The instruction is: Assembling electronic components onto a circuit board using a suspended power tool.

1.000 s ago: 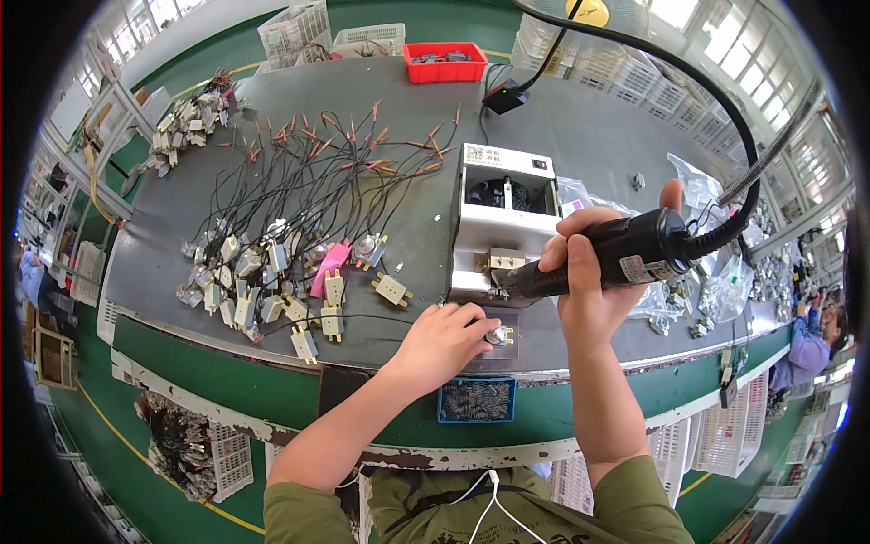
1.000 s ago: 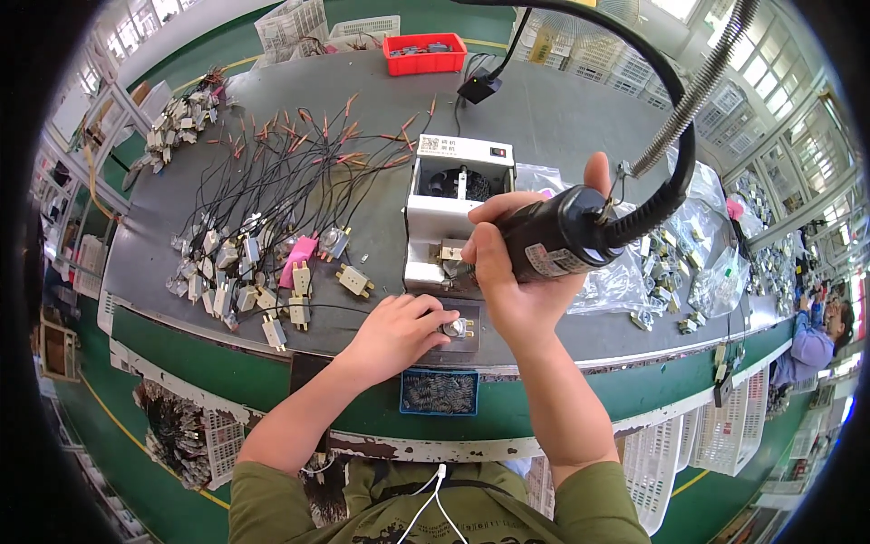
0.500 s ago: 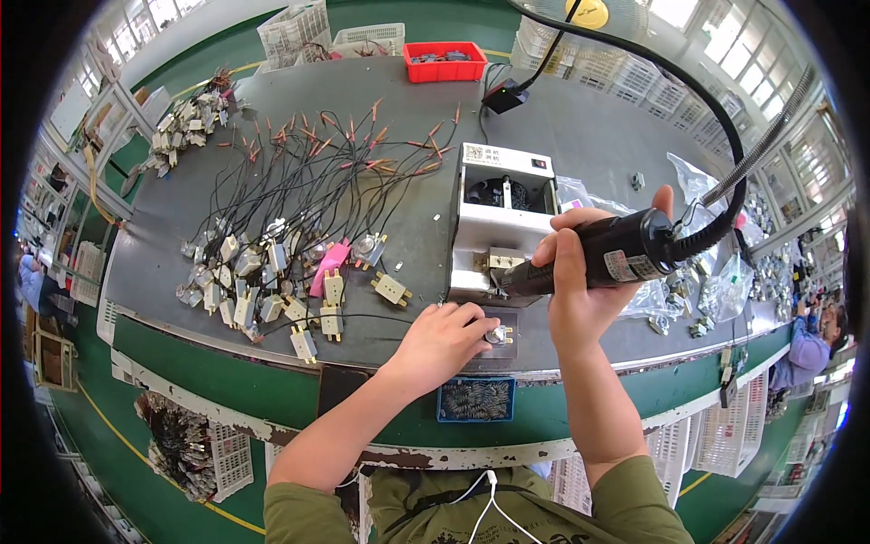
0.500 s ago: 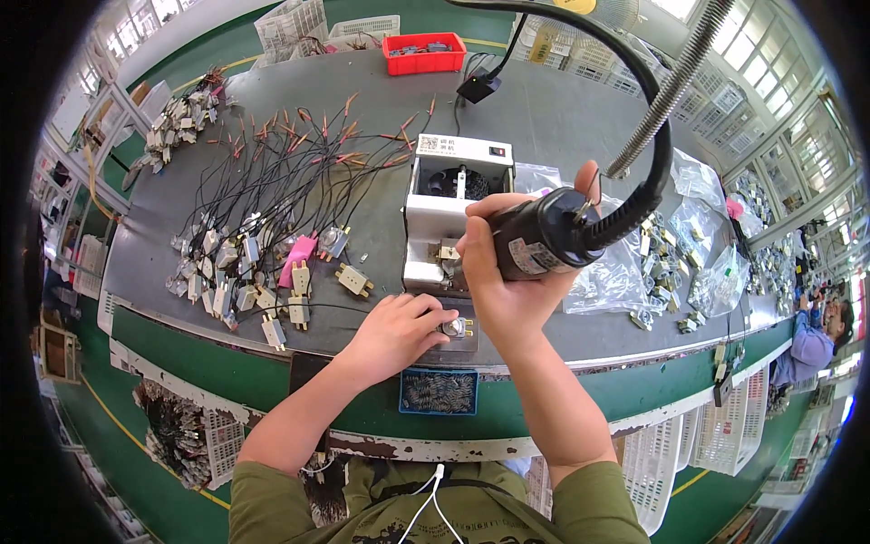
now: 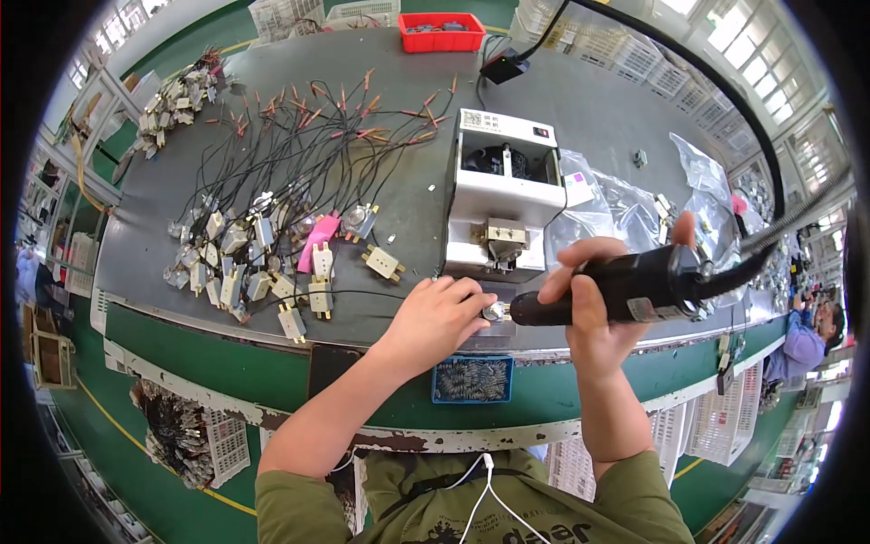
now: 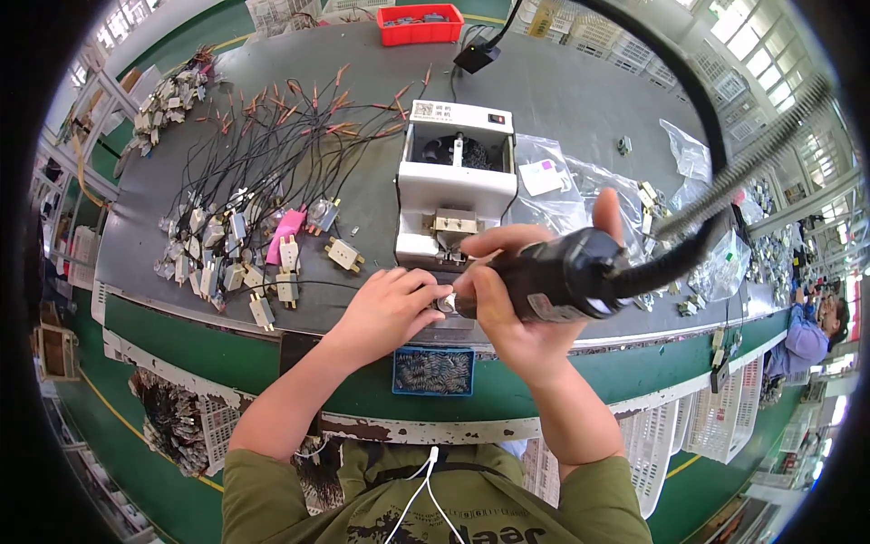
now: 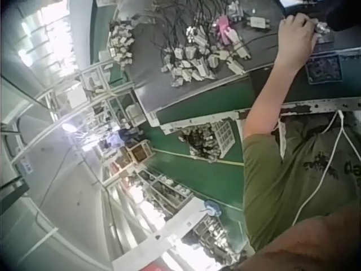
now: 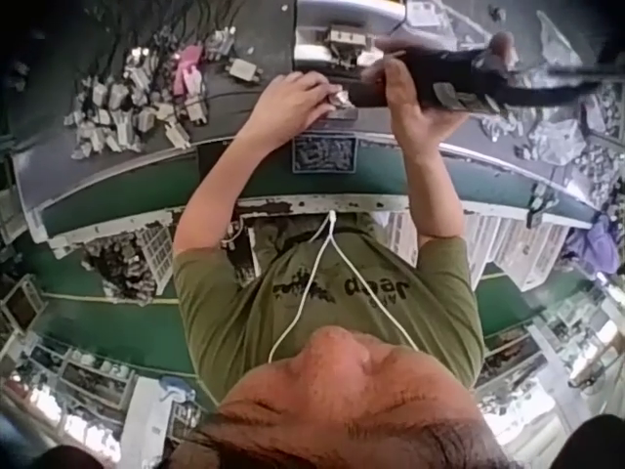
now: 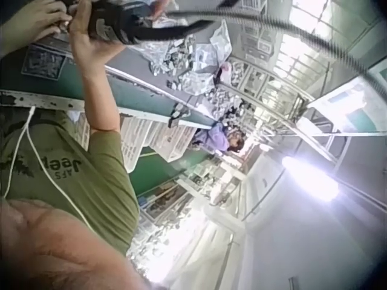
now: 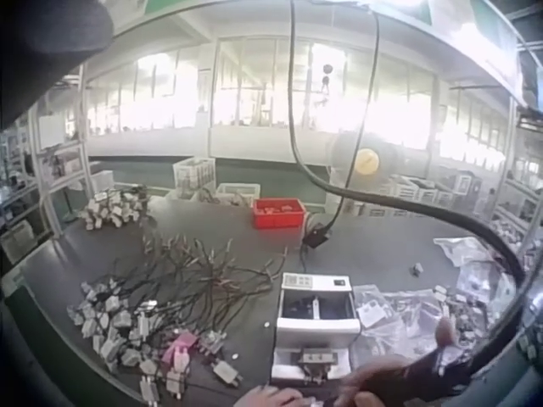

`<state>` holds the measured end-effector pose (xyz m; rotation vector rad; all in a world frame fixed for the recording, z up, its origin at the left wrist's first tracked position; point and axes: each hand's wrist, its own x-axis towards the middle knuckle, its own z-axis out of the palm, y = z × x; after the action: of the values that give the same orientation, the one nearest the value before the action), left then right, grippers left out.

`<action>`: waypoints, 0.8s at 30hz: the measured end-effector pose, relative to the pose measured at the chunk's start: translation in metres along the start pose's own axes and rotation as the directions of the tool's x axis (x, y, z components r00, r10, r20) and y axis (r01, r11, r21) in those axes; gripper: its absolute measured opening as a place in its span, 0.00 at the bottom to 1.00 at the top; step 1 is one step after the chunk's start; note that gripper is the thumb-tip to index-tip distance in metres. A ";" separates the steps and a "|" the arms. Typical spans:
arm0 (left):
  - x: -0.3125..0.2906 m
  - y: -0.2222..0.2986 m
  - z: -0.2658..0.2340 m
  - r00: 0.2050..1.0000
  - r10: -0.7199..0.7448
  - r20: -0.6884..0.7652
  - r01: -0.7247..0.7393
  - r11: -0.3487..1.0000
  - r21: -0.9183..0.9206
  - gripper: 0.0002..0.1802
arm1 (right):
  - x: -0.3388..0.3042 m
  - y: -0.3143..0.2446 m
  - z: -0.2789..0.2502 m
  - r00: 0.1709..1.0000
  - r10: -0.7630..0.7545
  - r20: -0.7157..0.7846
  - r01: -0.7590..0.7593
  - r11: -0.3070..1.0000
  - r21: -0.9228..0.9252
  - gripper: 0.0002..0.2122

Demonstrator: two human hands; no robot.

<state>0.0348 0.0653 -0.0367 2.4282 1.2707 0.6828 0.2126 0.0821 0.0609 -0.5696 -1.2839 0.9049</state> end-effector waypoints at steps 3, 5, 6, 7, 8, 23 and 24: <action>0.001 -0.001 -0.001 1.000 0.002 0.010 -0.002 1.000 0.002 0.19 | -0.001 0.008 -0.007 0.999 -0.004 0.054 0.006 0.999 -0.040 0.51; 0.001 -0.001 0.000 1.000 -0.008 0.021 0.007 1.000 0.023 0.19 | -0.001 0.010 -0.006 0.999 -0.002 0.036 0.003 1.000 -0.015 0.51; 0.001 -0.001 0.000 1.000 -0.008 0.022 0.008 1.000 0.022 0.19 | -0.002 0.011 -0.007 0.999 -0.001 0.037 0.002 1.000 -0.016 0.51; 0.001 -0.001 0.001 1.000 -0.009 0.021 0.008 1.000 0.026 0.19 | -0.002 0.011 -0.007 1.000 0.000 0.031 0.001 1.000 -0.016 0.50; 0.001 -0.001 0.001 1.000 -0.011 0.021 0.010 0.999 0.030 0.19 | -0.003 0.012 -0.007 1.000 0.001 0.027 -0.001 1.000 -0.015 0.50; 0.000 -0.002 0.003 0.999 0.042 -0.022 -0.041 0.998 0.050 0.19 | -0.009 0.018 -0.016 0.980 -0.066 0.186 0.107 0.970 -0.219 0.50; 0.000 -0.002 0.003 0.999 0.040 -0.021 -0.039 0.998 0.050 0.19 | -0.009 0.018 -0.014 0.980 -0.065 0.186 0.105 0.970 -0.217 0.50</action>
<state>0.0349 0.0660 -0.0404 2.4985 1.2656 0.6989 0.2216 0.0864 0.0381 -0.6163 -1.5754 0.7550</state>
